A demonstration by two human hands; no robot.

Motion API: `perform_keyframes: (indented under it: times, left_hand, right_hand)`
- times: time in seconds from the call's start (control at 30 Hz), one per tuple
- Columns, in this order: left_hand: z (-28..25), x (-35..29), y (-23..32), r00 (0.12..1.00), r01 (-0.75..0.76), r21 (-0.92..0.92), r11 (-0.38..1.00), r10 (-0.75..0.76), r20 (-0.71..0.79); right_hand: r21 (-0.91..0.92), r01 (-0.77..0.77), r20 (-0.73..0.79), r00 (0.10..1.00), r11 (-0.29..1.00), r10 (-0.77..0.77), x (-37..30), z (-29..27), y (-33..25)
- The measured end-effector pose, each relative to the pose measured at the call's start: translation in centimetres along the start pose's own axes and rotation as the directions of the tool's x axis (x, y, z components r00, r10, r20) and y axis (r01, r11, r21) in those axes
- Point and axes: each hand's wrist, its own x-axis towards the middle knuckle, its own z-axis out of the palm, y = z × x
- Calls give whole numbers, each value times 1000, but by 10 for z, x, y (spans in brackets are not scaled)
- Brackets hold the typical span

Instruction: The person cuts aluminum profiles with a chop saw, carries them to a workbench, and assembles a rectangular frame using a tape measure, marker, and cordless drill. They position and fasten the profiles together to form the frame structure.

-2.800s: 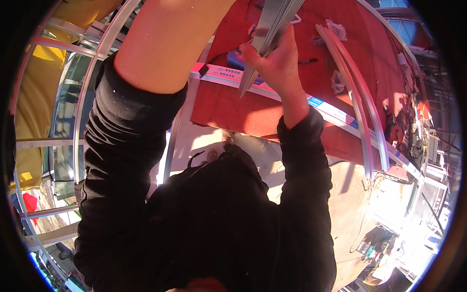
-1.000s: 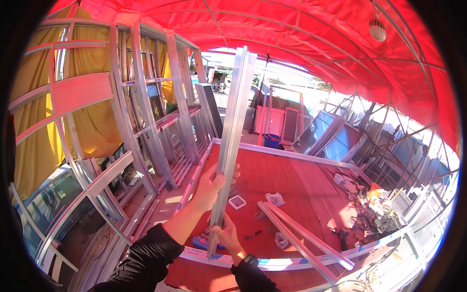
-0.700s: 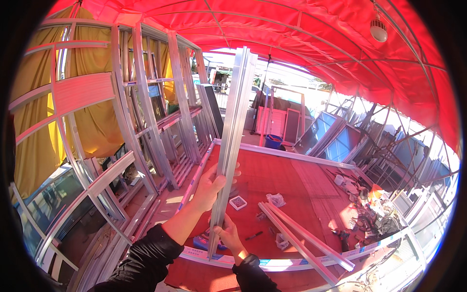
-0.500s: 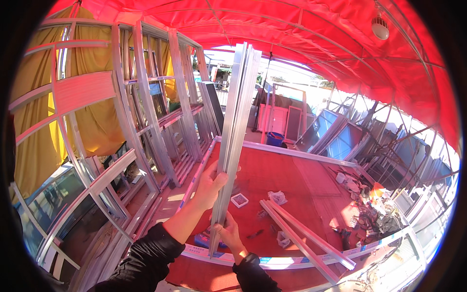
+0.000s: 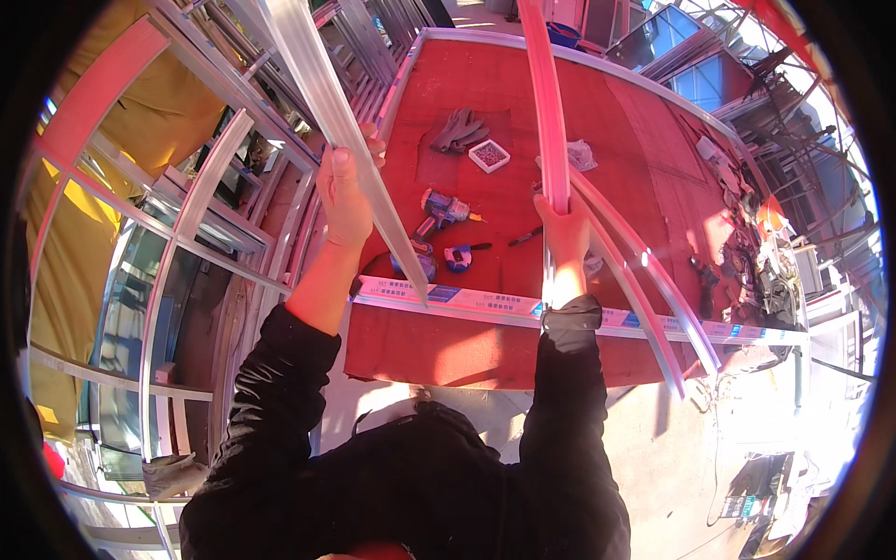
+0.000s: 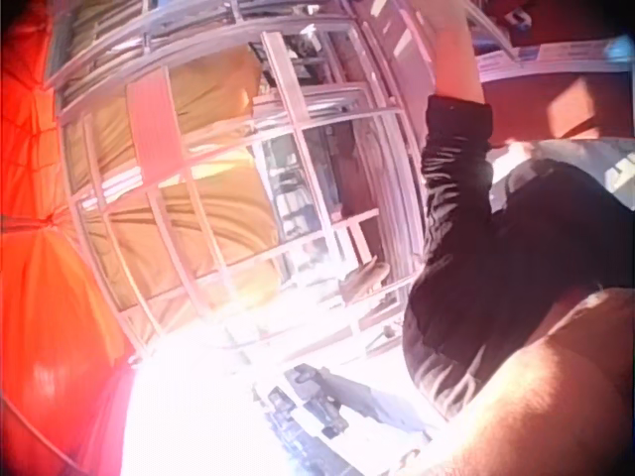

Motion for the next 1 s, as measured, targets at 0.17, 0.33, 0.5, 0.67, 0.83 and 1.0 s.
perform_keyframes:
  times: [0.17,0.33,0.5,0.67,0.83,1.0]
  left_hand:
    - [-42,38,5,991,122,4,992,-122,-51]
    - [-72,55,7,883,468,164,868,-462,-80]
    - [-100,33,13,782,622,-46,781,-618,79]
    - [-129,7,34,780,626,-100,774,-623,61]
    - [-165,-23,61,740,670,300,679,-640,-206]
    - [-199,-68,109,940,324,941,101,-147,-308]
  right_hand:
    - [-525,-202,57,961,827,271,-9,33,117]
    - [-628,-127,121,959,768,257,-7,43,164]
    - [-652,-130,153,942,747,297,-3,50,178]
    - [-690,-11,134,980,723,143,-4,69,167]
    - [-182,170,278,954,969,-115,-8,133,94]
    - [244,176,442,855,954,-271,-65,182,-23]
